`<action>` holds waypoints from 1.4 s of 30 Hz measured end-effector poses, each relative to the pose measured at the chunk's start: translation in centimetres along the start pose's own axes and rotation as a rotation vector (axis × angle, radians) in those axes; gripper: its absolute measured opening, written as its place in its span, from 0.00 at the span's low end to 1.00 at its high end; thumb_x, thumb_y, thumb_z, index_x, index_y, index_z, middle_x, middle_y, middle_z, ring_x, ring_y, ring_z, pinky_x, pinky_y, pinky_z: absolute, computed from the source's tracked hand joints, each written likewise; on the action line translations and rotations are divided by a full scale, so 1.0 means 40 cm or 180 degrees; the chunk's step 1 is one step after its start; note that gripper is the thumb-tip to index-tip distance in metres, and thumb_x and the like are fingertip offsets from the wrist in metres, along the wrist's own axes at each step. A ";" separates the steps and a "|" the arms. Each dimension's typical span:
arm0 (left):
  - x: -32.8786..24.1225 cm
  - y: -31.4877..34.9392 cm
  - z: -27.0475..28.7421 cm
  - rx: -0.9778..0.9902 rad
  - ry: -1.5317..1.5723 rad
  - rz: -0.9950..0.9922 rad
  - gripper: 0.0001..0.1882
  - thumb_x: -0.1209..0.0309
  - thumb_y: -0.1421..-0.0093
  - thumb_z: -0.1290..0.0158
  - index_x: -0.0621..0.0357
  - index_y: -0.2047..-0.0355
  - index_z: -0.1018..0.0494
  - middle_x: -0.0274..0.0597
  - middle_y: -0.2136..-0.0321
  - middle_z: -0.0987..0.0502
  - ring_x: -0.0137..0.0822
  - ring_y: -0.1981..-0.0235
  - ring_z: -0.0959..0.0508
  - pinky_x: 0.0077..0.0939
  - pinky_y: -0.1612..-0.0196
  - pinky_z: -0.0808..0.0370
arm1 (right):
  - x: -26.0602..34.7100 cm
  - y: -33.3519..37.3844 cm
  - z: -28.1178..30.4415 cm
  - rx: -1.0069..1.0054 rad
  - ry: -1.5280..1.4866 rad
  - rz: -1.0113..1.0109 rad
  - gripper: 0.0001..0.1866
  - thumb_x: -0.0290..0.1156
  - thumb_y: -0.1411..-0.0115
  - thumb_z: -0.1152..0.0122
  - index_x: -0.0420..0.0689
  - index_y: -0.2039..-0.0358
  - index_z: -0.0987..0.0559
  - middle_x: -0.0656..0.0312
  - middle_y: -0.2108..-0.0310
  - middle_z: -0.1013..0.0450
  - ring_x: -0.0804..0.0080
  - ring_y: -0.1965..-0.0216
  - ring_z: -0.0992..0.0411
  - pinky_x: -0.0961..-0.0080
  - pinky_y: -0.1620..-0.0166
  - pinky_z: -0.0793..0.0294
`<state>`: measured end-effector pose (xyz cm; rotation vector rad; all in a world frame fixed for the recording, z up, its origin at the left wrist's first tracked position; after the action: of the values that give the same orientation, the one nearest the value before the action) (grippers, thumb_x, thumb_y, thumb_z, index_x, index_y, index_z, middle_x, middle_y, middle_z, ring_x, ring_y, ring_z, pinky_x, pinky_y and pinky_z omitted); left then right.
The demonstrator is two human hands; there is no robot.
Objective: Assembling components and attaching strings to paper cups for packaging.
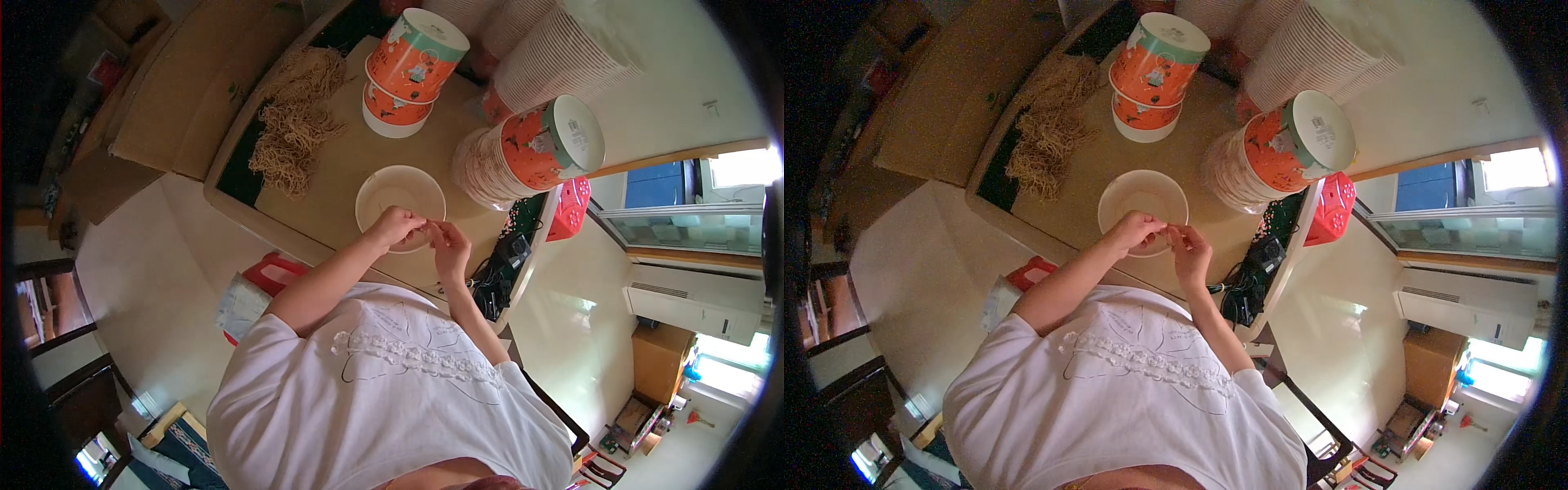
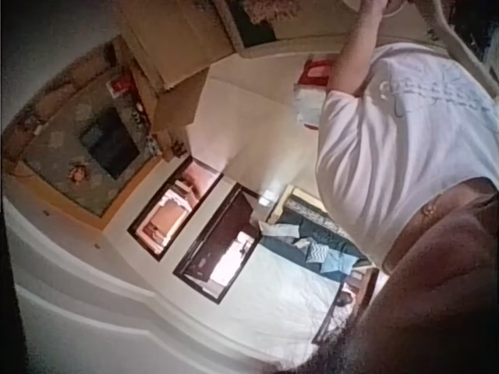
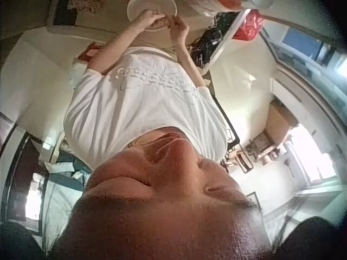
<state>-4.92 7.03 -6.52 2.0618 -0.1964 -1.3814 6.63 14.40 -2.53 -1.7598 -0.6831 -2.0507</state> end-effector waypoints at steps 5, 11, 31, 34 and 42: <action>-0.013 0.010 0.014 -0.0173 0.0283 0.0197 0.06 0.65 0.45 0.46 0.52 0.74 0.23 0.26 0.82 0.29 0.19 0.82 0.33 0.14 0.80 0.38 | 0.070 0.027 -0.021 0.0166 0.0831 0.0921 0.11 0.20 0.43 0.46 0.38 0.59 0.22 0.60 0.65 0.25 0.80 0.75 0.31 0.85 0.71 0.31; -0.031 0.014 0.018 -0.0044 -0.0056 -0.0110 0.06 0.66 0.47 0.43 0.53 0.73 0.22 0.27 0.80 0.27 0.18 0.80 0.32 0.14 0.78 0.37 | 0.088 0.041 -0.025 0.0348 0.0989 0.1140 0.16 0.15 0.44 0.53 0.38 0.56 0.24 0.55 0.59 0.28 0.76 0.71 0.29 0.83 0.69 0.29; -0.077 0.044 0.046 -0.0451 -0.0489 -0.0932 0.08 0.72 0.43 0.48 0.65 0.72 0.24 0.39 0.78 0.22 0.25 0.80 0.25 0.20 0.77 0.28 | 0.030 -0.012 -0.041 0.0626 0.0612 0.0243 0.05 0.24 0.42 0.45 0.38 0.67 0.24 0.65 0.75 0.25 0.86 0.77 0.34 0.88 0.77 0.36; -0.083 0.049 0.038 -0.0339 -0.0886 -0.0819 0.09 0.71 0.43 0.49 0.65 0.70 0.24 0.39 0.79 0.22 0.25 0.81 0.26 0.20 0.77 0.28 | 0.026 -0.011 -0.049 0.0634 0.0347 0.0290 0.05 0.23 0.43 0.45 0.38 0.66 0.24 0.64 0.72 0.24 0.84 0.74 0.31 0.86 0.74 0.33; -0.109 0.076 0.026 -0.0598 -0.1914 -0.1601 0.06 0.73 0.45 0.47 0.63 0.73 0.25 0.34 0.78 0.22 0.23 0.79 0.25 0.19 0.74 0.29 | 0.065 0.001 -0.053 0.0517 0.1002 0.0434 0.04 0.22 0.43 0.45 0.37 0.66 0.25 0.63 0.75 0.25 0.82 0.70 0.27 0.85 0.69 0.30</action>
<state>-7.05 6.21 -1.61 1.5435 0.2152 -2.2128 4.48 13.27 -0.21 -1.3185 -0.5961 -2.0524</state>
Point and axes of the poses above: each hand's wrist, its own y-axis away from the middle knuckle, its own z-axis out of the back of the hand, x = y × z, the point moved 7 cm from there along -y, towards the middle knuckle
